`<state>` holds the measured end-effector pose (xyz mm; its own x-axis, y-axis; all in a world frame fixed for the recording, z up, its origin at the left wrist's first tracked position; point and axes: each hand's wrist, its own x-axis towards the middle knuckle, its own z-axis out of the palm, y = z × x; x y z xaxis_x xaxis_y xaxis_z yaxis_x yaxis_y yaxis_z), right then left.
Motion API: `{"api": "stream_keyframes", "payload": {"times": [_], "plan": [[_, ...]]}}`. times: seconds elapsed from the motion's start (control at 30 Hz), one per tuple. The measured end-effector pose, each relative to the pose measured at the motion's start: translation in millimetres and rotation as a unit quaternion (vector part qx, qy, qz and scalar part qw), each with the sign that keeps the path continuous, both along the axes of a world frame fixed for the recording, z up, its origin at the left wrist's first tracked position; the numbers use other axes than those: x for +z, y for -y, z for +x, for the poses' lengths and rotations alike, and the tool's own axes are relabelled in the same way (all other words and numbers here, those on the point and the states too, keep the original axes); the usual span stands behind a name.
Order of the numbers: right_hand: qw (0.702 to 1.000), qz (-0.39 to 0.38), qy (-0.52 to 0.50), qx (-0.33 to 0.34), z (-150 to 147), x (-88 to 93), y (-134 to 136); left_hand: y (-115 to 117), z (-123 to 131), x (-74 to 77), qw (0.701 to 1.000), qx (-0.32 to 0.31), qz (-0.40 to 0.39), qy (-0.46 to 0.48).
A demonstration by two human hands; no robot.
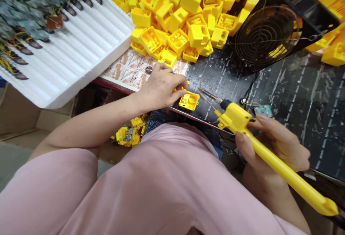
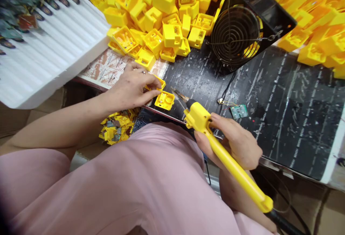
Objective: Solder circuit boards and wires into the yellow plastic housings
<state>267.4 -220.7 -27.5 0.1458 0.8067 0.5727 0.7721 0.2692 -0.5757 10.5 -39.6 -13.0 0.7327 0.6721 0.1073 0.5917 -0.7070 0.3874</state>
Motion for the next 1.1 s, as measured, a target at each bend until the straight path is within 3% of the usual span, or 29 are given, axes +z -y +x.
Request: {"api": "stream_keyframes", "payload": {"times": [0.1,0.2,0.53,0.63,0.77,0.93,1.1], "plan": [[0.996,0.037,-0.022,0.081,-9.2,8.6,-5.5,2.1,3.2,-0.4,0.999,-0.005,0.033,-0.014],[0.990,0.014,-0.013,0.139,-15.5,16.3,-12.3,2.4,6.1,-0.7,0.998,-0.016,0.055,-0.032],[0.978,0.034,0.070,0.196,-20.4,27.0,-26.9,-5.0,13.6,7.4,0.989,-0.063,0.093,-0.092],[0.983,0.015,0.041,0.180,-13.6,27.8,-20.4,-6.9,15.2,9.0,0.986,-0.079,0.098,-0.105],[0.994,0.016,0.038,0.103,-5.2,27.8,-14.3,-7.7,14.9,10.7,0.989,-0.071,0.085,-0.095],[0.996,-0.015,-0.005,0.084,-12.7,25.8,-12.6,-6.6,16.2,14.0,0.991,-0.061,0.066,-0.096],[0.999,0.019,-0.014,0.041,-16.3,15.8,-11.2,-5.0,19.1,17.0,0.985,-0.071,0.079,-0.136]]}}
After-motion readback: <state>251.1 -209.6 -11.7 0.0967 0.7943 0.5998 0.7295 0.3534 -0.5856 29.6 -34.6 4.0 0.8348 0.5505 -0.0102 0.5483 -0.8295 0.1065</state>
